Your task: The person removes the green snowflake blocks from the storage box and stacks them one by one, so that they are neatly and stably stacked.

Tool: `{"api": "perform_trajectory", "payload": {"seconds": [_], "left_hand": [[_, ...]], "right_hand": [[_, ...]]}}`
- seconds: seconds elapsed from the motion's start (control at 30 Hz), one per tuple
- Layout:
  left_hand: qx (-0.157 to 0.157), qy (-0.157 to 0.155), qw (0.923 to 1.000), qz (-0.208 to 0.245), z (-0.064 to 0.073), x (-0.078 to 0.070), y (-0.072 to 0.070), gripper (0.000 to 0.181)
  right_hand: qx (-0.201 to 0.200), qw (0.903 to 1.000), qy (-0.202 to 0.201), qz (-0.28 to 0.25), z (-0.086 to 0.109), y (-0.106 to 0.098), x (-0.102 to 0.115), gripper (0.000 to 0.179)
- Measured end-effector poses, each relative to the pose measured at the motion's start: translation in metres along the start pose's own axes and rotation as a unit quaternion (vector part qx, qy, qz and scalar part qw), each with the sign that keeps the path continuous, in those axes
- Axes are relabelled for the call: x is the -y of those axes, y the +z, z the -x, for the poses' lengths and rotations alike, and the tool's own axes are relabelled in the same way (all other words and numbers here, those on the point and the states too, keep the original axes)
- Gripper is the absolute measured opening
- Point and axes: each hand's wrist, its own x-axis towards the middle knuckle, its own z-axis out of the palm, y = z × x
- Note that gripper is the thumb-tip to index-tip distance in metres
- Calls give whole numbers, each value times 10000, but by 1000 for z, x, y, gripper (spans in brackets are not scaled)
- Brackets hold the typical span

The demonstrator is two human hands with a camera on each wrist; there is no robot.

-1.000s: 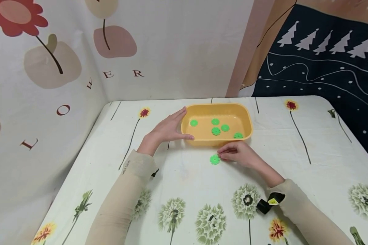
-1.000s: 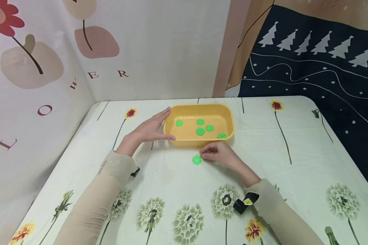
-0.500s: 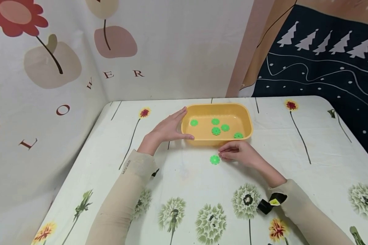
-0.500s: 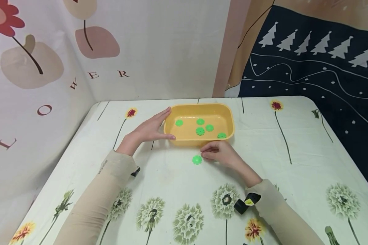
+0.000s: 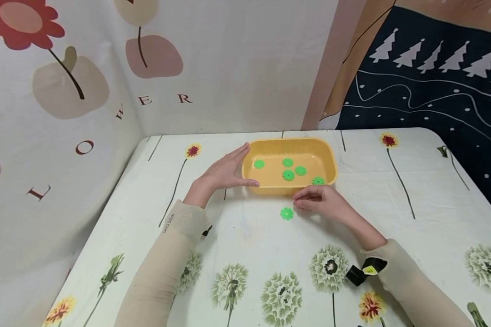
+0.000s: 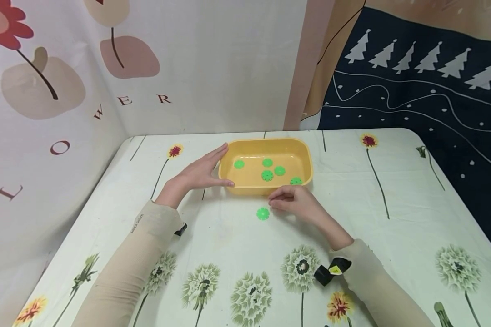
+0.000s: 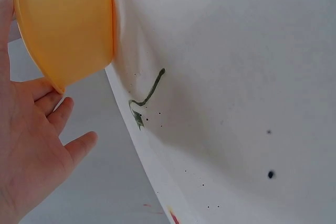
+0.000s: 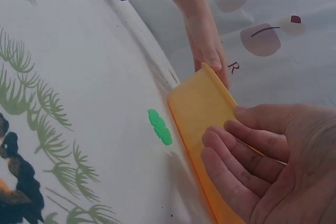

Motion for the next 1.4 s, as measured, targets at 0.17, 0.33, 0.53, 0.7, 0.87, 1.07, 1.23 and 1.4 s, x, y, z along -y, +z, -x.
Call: {"api": "perform_trajectory", "payload": {"seconds": [0.17, 0.33, 0.53, 0.7, 0.87, 1.07, 1.23, 1.4], "left_hand": [[3, -18, 10000, 3, 2, 0, 0, 118], [13, -19, 10000, 15, 2, -1, -1, 118], [9, -26, 10000, 11, 3, -1, -1, 118], [34, -18, 10000, 3, 3, -1, -1, 118], [59, -1, 10000, -2, 2, -1, -1, 118], [9, -13, 10000, -26, 1, -1, 0, 119], [13, -39, 10000, -25, 1, 0, 1, 118], [41, -59, 10000, -21, 1, -1, 0, 118]], "right_hand": [[10, 9999, -80, -67, 0, -3, 2, 30], [96, 9997, -73, -216, 1, -4, 5, 29], [163, 9994, -130, -282, 3, -7, 12, 30], [117, 9992, -179, -348, 2, -11, 18, 32], [62, 9994, -209, -261, 0, -15, 25, 34], [65, 9989, -269, -388, -4, -20, 30, 31], [103, 9975, -412, -557, -10, -22, 33, 31], [-6, 9974, -540, -484, -18, -24, 35, 30]]}}
